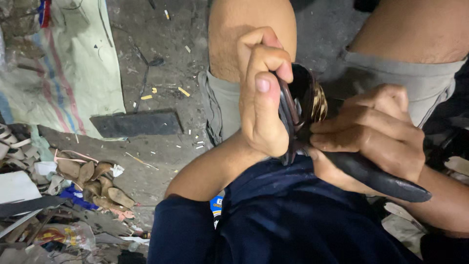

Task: The person assembles brown slide sandals by attaching black soles to the upper straps. They use a handheld grinding machine to smooth the edges of the soles and then press them onto the sandals by hand.

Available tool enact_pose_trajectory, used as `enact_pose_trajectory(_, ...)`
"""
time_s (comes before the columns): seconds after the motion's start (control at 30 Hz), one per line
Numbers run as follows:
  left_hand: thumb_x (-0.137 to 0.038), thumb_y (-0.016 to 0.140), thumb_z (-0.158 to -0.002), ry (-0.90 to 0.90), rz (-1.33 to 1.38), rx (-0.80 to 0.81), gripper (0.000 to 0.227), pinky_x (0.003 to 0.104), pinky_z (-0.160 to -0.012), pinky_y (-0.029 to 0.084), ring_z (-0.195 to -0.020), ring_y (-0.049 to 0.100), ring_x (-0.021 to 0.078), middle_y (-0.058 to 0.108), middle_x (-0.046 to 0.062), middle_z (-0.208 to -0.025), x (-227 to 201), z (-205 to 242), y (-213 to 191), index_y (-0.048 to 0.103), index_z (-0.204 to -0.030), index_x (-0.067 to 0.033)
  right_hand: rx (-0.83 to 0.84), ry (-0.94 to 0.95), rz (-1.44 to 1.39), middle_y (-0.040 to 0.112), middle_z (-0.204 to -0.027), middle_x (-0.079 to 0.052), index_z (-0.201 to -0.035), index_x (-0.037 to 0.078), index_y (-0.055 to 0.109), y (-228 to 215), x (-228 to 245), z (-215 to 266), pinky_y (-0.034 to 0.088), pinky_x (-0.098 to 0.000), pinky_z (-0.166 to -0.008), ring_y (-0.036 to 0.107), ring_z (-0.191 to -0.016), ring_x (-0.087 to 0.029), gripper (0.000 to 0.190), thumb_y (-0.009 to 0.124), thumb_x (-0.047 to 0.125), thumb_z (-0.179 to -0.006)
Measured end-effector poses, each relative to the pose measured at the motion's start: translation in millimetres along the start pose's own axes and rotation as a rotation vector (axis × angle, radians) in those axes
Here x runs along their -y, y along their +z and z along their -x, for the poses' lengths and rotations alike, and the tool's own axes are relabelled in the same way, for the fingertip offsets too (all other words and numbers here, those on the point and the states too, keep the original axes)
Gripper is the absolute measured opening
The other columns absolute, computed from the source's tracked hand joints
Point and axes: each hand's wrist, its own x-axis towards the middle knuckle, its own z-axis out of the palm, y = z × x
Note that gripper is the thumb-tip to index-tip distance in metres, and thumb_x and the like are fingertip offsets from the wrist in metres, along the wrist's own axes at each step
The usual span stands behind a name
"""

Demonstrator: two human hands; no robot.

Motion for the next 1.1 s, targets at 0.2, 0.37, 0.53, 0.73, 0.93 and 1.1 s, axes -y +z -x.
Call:
enact_pose_trajectory(0.2, -0.037, 0.028, -0.118, -0.013, -0.012, 0.093, 0.045, 0.028, -0.096, 0.037, -0.100, 0.042, 0.0172, 0.042, 0.010, -0.109, 3.1, -5.3, -7.6, 0.049, -0.099, -0.0017, 0.149, -0.015, -0.101, 0.074, -0.084, -0.001, -0.083, 0.009, 0.070, -6.2, -15.7, -9.1, 0.038, -0.0323, -0.076, 0.062, -0.078, -0.013, 0.015, 0.081, 0.011, -0.072)
enact_pose_trajectory(0.37, -0.031, 0.029, -0.120, -0.093, 0.123, 0.176, 0.044, 0.028, -0.093, 0.037, -0.092, 0.044, 0.0166, 0.045, 0.010, -0.104, 0.2, -7.5, -20.3, 0.048, -0.094, -0.0020, 0.202, 0.090, -0.298, 0.073, -0.088, -0.004, -0.088, 0.008, 0.069, -19.5, -15.8, -3.0, 0.045, -0.0327, -0.086, 0.067, -0.088, -0.018, 0.019, 0.080, 0.010, -0.072)
enact_pose_trajectory(0.53, -0.031, 0.027, -0.119, -0.098, 0.140, 0.178, 0.046, 0.028, -0.099, 0.036, -0.094, 0.044, 0.0161, 0.047, 0.007, -0.095, 2.1, -3.1, -21.8, 0.047, -0.090, -0.0030, 0.133, 0.159, -0.267, 0.073, -0.090, -0.005, -0.090, 0.007, 0.069, -21.1, -10.8, -2.3, 0.046, -0.0341, -0.088, 0.068, -0.085, -0.016, 0.020, 0.080, 0.011, -0.074)
enact_pose_trajectory(0.73, -0.031, 0.027, -0.120, -0.128, 0.168, 0.152, 0.047, 0.029, -0.099, 0.036, -0.091, 0.044, 0.0176, 0.048, 0.010, -0.096, 1.8, -5.8, -17.8, 0.048, -0.089, -0.0033, 0.166, 0.130, -0.189, 0.074, -0.090, -0.005, -0.089, 0.008, 0.070, -16.2, -1.3, -2.8, 0.043, -0.0375, -0.088, 0.066, -0.090, -0.022, 0.020, 0.081, 0.010, -0.073)
enact_pose_trajectory(0.93, -0.030, 0.027, -0.119, -0.099, 0.159, 0.143, 0.046, 0.028, -0.096, 0.038, -0.092, 0.046, 0.0172, 0.049, 0.010, -0.098, -1.8, -5.2, -13.7, 0.048, -0.089, -0.0020, 0.166, 0.185, -0.326, 0.073, -0.090, -0.005, -0.087, 0.007, 0.067, -3.9, -10.2, -9.1, 0.049, -0.0336, -0.090, 0.070, -0.089, -0.017, 0.019, 0.080, 0.009, -0.074)
enact_pose_trajectory(1.1, -0.028, 0.026, -0.120, -0.126, 0.119, 0.127, 0.047, 0.027, -0.091, 0.040, -0.092, 0.048, 0.0170, 0.050, 0.011, -0.101, -2.5, -5.5, -8.6, 0.050, -0.090, -0.0011, 0.191, 0.171, -0.327, 0.073, -0.086, -0.006, -0.083, 0.005, 0.067, -4.9, -9.6, -20.8, 0.049, -0.0328, -0.085, 0.070, -0.082, -0.018, 0.017, 0.079, 0.009, -0.073)
